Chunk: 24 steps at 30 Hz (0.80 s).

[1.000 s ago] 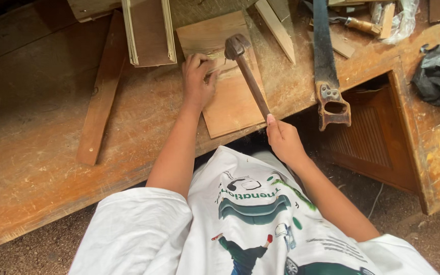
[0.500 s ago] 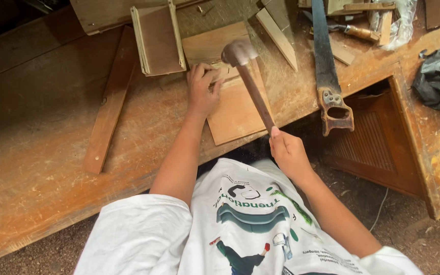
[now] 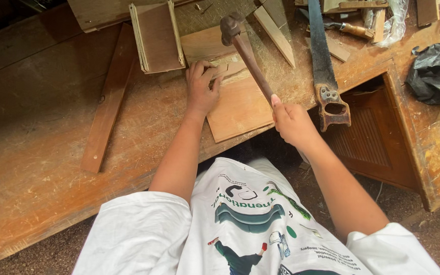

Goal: The person saws a small wooden piece, then uses a hammer to tap it into place on a larger wooden board. The person adjusts the piece and continues hammering to secure it. The work is performed on a cluttered workbench with various tools and wood scraps visible.

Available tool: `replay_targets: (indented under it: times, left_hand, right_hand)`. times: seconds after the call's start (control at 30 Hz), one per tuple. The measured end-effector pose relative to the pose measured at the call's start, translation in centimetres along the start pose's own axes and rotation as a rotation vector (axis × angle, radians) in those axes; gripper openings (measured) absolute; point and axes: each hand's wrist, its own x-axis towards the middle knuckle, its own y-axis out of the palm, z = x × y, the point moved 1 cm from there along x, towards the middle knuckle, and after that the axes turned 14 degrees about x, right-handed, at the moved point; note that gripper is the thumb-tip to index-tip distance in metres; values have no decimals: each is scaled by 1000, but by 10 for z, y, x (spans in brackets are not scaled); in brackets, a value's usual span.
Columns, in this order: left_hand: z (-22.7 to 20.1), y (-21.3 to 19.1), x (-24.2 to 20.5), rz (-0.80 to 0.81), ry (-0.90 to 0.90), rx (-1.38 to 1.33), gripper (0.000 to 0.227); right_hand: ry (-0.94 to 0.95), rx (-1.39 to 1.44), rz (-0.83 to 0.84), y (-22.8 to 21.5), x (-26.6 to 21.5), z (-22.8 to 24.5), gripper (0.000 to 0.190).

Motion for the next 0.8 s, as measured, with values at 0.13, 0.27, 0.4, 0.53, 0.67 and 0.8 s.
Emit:
replay_targets:
  times: [0.13, 0.27, 0.4, 0.53, 0.67, 0.8]
  left_hand:
    - [2, 1, -6, 34, -16, 28, 19]
    - [2, 7, -1, 47, -58, -1, 16]
    - [2, 6, -5, 57, -34, 46, 19]
    - [2, 3, 0, 64, -44, 37, 15]
    - [1, 4, -5, -15, 18, 72, 14]
    - [-1, 9, -1, 13, 5, 29, 14]
  right_hand:
    - [133, -35, 47, -5, -12, 4, 59]
    - [231, -81, -30, -26, -36, -6, 57]
    - [241, 99, 17, -25, -43, -14, 55]
    - [122, 199, 68, -2, -19, 4, 55]
    - [175, 111, 98, 1, -16, 13, 55]
    - [275, 25, 84, -22, -40, 15, 58]
